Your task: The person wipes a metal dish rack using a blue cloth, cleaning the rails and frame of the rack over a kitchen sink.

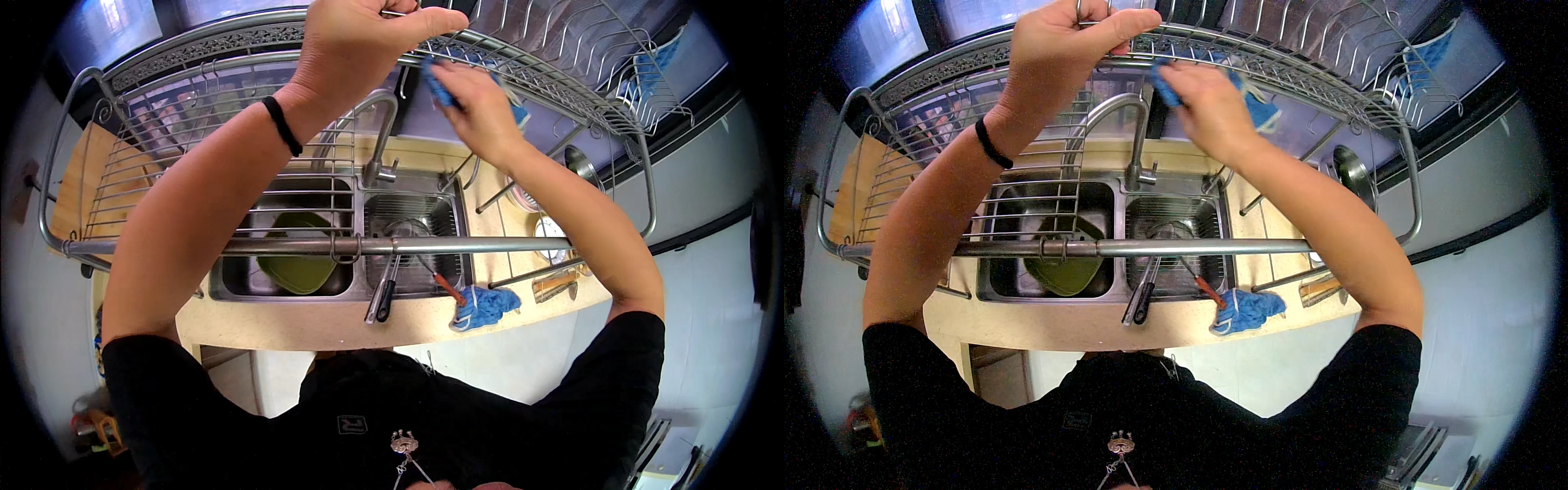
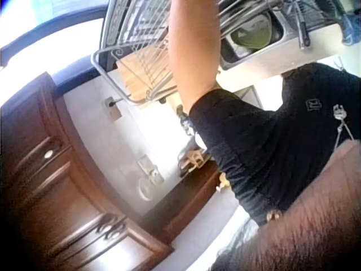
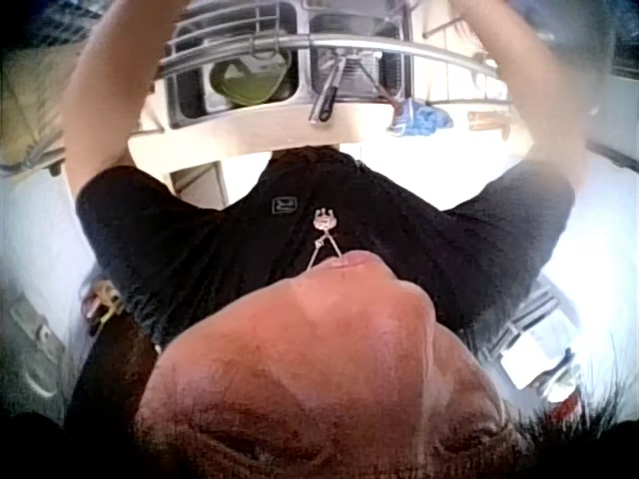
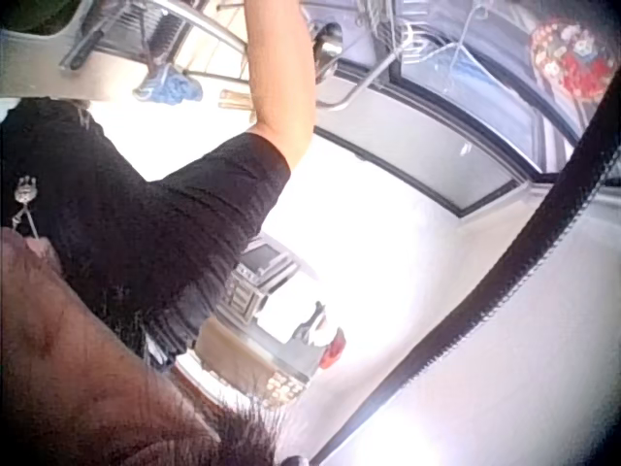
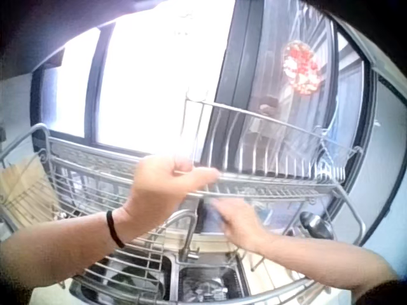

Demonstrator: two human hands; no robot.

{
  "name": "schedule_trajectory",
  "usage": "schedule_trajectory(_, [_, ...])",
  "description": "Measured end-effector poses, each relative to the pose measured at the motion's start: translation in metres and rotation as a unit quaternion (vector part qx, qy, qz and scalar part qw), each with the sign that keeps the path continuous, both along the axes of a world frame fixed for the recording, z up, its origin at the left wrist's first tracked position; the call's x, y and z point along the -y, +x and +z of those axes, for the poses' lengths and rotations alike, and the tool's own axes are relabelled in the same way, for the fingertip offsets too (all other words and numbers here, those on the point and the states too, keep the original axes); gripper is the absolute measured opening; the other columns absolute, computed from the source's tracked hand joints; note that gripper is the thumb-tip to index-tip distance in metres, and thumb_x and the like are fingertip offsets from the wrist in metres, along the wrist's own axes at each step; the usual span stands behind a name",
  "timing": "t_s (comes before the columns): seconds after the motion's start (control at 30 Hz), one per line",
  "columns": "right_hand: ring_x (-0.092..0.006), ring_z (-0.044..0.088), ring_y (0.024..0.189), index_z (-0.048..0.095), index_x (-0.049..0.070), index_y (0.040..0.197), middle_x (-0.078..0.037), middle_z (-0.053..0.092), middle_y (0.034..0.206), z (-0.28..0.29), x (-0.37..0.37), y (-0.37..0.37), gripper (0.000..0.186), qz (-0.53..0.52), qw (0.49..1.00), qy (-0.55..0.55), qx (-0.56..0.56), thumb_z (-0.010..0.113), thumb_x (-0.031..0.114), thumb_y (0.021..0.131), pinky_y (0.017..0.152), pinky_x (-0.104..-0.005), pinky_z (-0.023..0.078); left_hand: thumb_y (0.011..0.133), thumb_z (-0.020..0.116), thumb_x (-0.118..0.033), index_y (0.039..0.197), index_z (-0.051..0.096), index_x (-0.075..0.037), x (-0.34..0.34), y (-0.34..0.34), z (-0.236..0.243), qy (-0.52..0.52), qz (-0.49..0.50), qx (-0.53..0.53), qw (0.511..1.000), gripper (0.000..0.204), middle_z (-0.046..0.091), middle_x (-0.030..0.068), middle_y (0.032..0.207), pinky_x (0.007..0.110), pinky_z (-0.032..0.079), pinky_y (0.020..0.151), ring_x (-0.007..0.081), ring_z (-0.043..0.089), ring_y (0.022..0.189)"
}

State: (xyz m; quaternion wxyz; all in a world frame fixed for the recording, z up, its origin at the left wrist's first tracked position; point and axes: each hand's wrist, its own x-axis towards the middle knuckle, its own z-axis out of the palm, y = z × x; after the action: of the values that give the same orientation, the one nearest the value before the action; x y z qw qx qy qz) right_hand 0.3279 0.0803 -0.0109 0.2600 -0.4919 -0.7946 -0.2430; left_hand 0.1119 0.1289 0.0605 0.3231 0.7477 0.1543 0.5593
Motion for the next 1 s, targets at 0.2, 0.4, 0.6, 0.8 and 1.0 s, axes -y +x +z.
schedule_trajectory(0.2, [-0.0211,0.059,0.111,0.058,0.007,0.123,-0.006,0.062,0.117,0.011,-0.012,-0.047,0.051,-0.006,0.986,0.03,0.165,0.069,0.013,0.074,0.087,-0.0339,0.051,0.082,0.076,-0.02,0.051,0.055,-0.007,-0.004,0.001,-0.005,0.047,-0.004,0.005,0.999,0.04,0.045,-0.0032,0.044,0.021,0.026,0.039,0.0028,0.036,0.042])
schedule_trajectory(0.4, [-0.0202,0.06,0.108,0.055,0.007,0.129,-0.004,0.06,0.125,0.02,0.007,0.0,0.048,-0.073,0.958,-0.009,0.278,0.057,0.012,0.082,0.087,-0.0312,0.052,0.083,0.075,-0.021,0.059,0.066,-0.007,-0.006,-0.006,-0.001,0.143,0.059,-0.068,0.986,0.03,0.051,-0.0025,0.046,0.021,0.029,0.038,0.0037,0.042,0.041])
schedule_trajectory(0.6, [-0.0217,0.058,0.11,0.057,0.004,0.127,-0.007,0.063,0.121,0.021,0.002,-0.008,0.047,-0.022,0.969,0.008,0.247,0.059,0.01,0.08,0.089,-0.0316,0.051,0.084,0.074,-0.022,0.06,0.067,-0.003,-0.002,-0.002,0.004,0.154,0.07,-0.002,0.986,0.032,0.052,-0.0014,0.045,0.021,0.03,0.038,0.0049,0.043,0.039])
schedule_trajectory(0.8, [-0.0193,0.064,0.097,0.06,0.006,0.102,-0.005,0.064,0.096,0.014,-0.029,-0.071,0.022,-0.006,0.978,0.016,0.206,0.059,0.013,0.082,0.076,-0.032,0.055,0.079,0.077,-0.02,0.061,0.068,-0.003,-0.015,-0.004,-0.007,0.196,0.071,0.007,0.978,0.027,0.059,0.0012,0.05,0.02,0.035,0.04,0.0052,0.048,0.043])
schedule_trajectory(1.0, [-0.0223,0.066,0.086,0.06,0.007,0.094,-0.006,0.065,0.091,0.005,-0.021,-0.071,0.012,-0.097,0.976,0.025,0.192,0.057,0.013,0.084,0.073,-0.0364,0.054,0.081,0.077,-0.02,0.061,0.068,-0.004,-0.02,-0.004,-0.008,0.437,0.132,0.033,0.889,0.027,0.06,0.0024,0.054,0.021,0.037,0.041,0.0068,0.049,0.045])
